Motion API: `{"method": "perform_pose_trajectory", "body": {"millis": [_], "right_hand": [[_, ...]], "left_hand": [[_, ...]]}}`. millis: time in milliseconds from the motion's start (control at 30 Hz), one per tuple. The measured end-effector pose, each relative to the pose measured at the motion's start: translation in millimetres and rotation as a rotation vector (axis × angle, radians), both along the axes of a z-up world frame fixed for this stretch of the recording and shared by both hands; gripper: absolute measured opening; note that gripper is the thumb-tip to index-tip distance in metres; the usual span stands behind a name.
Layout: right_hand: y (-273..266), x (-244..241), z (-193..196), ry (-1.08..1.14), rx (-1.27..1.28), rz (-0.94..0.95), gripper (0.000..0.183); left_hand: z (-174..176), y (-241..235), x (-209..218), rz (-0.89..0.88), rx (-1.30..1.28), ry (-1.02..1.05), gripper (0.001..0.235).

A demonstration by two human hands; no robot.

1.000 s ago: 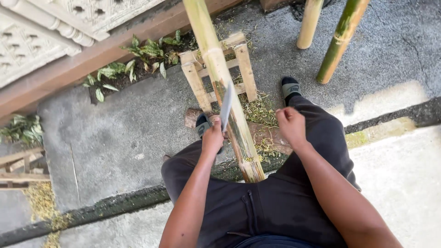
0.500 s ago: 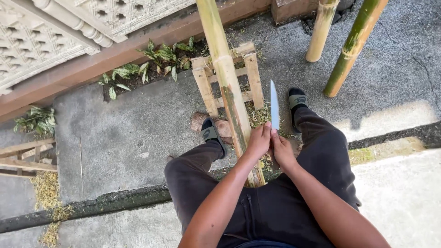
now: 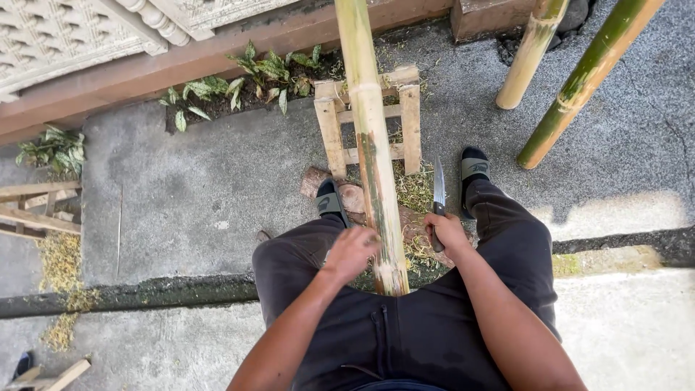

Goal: Scraping and carving the outer layer of a bamboo pole using a hand knife.

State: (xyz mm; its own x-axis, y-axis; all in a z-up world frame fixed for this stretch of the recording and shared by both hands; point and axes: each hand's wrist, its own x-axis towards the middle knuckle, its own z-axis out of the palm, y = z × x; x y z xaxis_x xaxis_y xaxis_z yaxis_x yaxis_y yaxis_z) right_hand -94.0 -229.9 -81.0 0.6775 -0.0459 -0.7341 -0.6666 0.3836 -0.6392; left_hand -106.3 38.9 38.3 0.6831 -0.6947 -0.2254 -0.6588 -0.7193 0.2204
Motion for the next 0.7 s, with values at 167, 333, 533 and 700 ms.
{"method": "perform_pose_trajectory", "body": {"millis": [167, 333, 533, 700], "right_hand": [[1, 7, -7, -0.003, -0.016, 0.032, 0.016], [4, -2, -19, 0.007, -0.072, 0.031, 0.014], [8, -5, -20, -0.001, -0.126, 0.043, 0.014], [6, -2, -25, 0.024, -0.158, 0.067, 0.016]], "left_hand": [[-26, 7, 12, 0.467, -0.179, -0.079, 0.029], [18, -42, -14, 0.185, -0.364, 0.041, 0.025], [-16, -50, -29, -0.048, -0.153, 0.073, 0.014], [-95, -37, -11, -0.024, -0.017, -0.195, 0.021]]}}
